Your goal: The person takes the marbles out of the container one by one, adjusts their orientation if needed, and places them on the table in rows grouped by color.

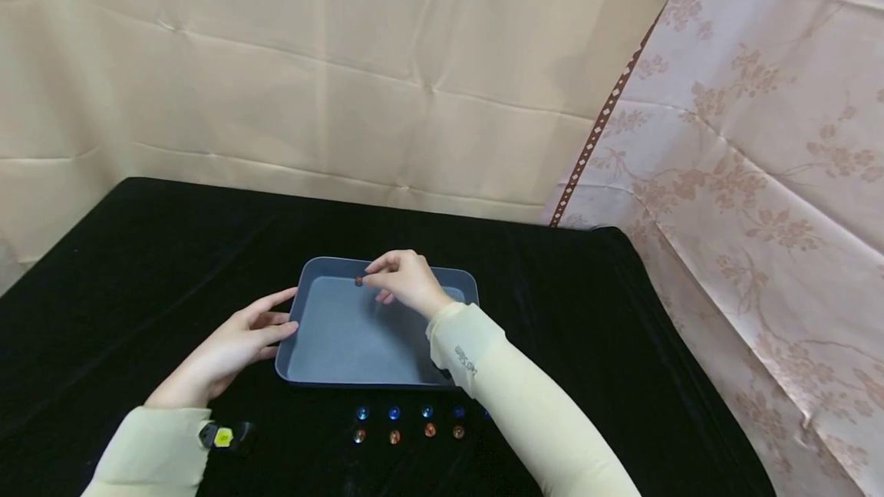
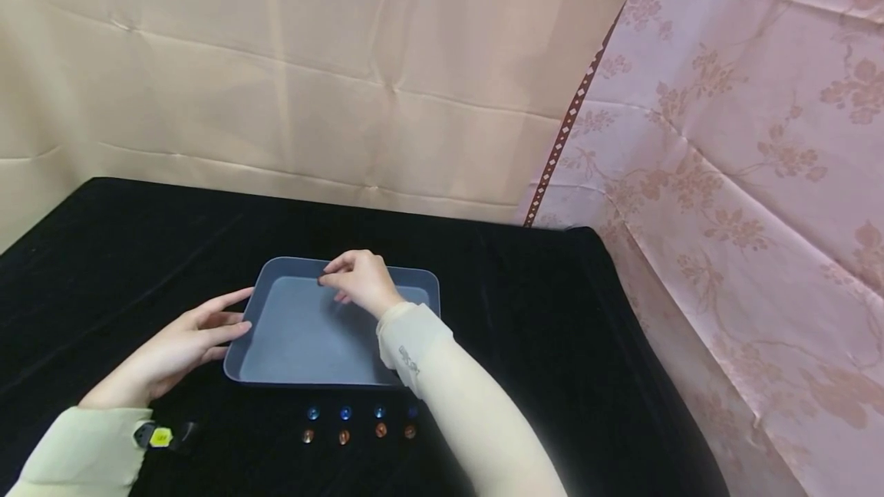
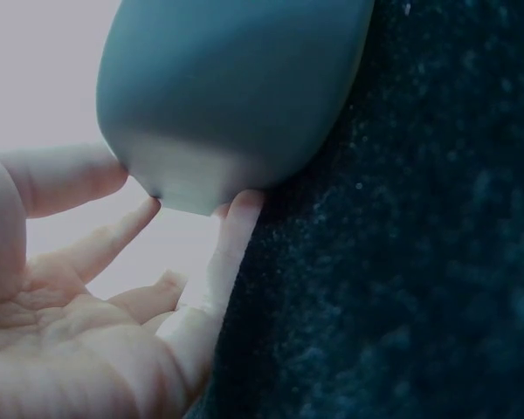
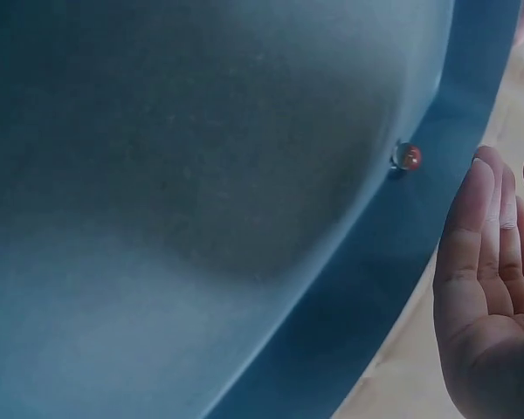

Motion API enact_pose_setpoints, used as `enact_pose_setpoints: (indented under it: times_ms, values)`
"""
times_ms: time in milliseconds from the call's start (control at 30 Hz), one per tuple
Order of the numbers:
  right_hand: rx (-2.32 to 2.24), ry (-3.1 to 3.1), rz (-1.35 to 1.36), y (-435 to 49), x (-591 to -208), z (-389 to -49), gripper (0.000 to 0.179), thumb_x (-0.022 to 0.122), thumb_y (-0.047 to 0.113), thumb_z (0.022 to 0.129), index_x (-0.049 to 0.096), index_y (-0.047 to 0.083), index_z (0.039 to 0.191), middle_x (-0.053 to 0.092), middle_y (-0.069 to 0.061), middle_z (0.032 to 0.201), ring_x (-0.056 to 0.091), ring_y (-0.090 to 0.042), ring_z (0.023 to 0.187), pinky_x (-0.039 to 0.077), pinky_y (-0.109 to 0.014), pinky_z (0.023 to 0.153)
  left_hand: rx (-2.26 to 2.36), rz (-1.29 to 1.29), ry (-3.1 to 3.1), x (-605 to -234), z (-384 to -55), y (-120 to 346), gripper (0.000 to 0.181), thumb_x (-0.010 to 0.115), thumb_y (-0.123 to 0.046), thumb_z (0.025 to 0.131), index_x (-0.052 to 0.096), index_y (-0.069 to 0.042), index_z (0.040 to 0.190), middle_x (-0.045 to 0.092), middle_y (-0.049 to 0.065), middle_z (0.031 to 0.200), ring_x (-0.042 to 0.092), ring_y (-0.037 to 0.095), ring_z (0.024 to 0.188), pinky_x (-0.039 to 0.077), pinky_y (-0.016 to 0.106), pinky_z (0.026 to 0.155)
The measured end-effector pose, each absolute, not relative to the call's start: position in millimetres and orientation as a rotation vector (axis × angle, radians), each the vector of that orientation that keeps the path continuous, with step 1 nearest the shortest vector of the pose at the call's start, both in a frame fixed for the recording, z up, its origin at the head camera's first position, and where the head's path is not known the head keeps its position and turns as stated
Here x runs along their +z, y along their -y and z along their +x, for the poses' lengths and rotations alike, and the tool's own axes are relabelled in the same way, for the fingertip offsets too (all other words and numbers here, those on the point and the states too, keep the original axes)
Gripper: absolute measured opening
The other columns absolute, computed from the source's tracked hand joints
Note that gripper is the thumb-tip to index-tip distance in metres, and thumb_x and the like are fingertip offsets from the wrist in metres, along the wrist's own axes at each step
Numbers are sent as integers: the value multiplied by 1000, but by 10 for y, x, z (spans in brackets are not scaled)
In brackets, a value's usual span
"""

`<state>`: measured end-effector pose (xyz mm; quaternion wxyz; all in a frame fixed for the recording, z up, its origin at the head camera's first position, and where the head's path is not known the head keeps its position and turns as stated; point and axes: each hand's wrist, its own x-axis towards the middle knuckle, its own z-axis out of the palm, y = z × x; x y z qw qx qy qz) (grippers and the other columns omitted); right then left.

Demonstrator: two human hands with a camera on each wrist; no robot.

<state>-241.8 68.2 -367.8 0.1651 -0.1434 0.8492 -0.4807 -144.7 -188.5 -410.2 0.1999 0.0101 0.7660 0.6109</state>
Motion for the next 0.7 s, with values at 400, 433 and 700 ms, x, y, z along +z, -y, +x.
enact_pose_setpoints:
  times_ms: [400,433,700]
  values:
    - [-1364,-2425,-365,-600,-3810,-2519,20,71,14,91,72,3,107,76,-15,98,71,-24,71,60,-28,64,1684,20,-2164,-4101,-1451,1874,68,49,-31,104,15,-11,159,40,32,146,56,37,124,49,55,102]
    - [-1362,-2426,-360,-592,-3821,-2526,20,71,14,91,72,3,107,76,-15,97,70,-22,69,60,-27,63,1683,18,-2163,-4100,-1453,1873,68,49,-31,105,15,-11,159,40,32,146,56,36,124,49,56,102]
    - [-1334,-2442,-329,-508,-3879,-2583,22,72,11,89,72,2,110,76,-14,91,65,-14,60,59,-25,59,1684,18,-2153,-4095,-1457,1874,68,48,-30,105,13,-11,160,39,32,146,55,38,125,49,56,102]
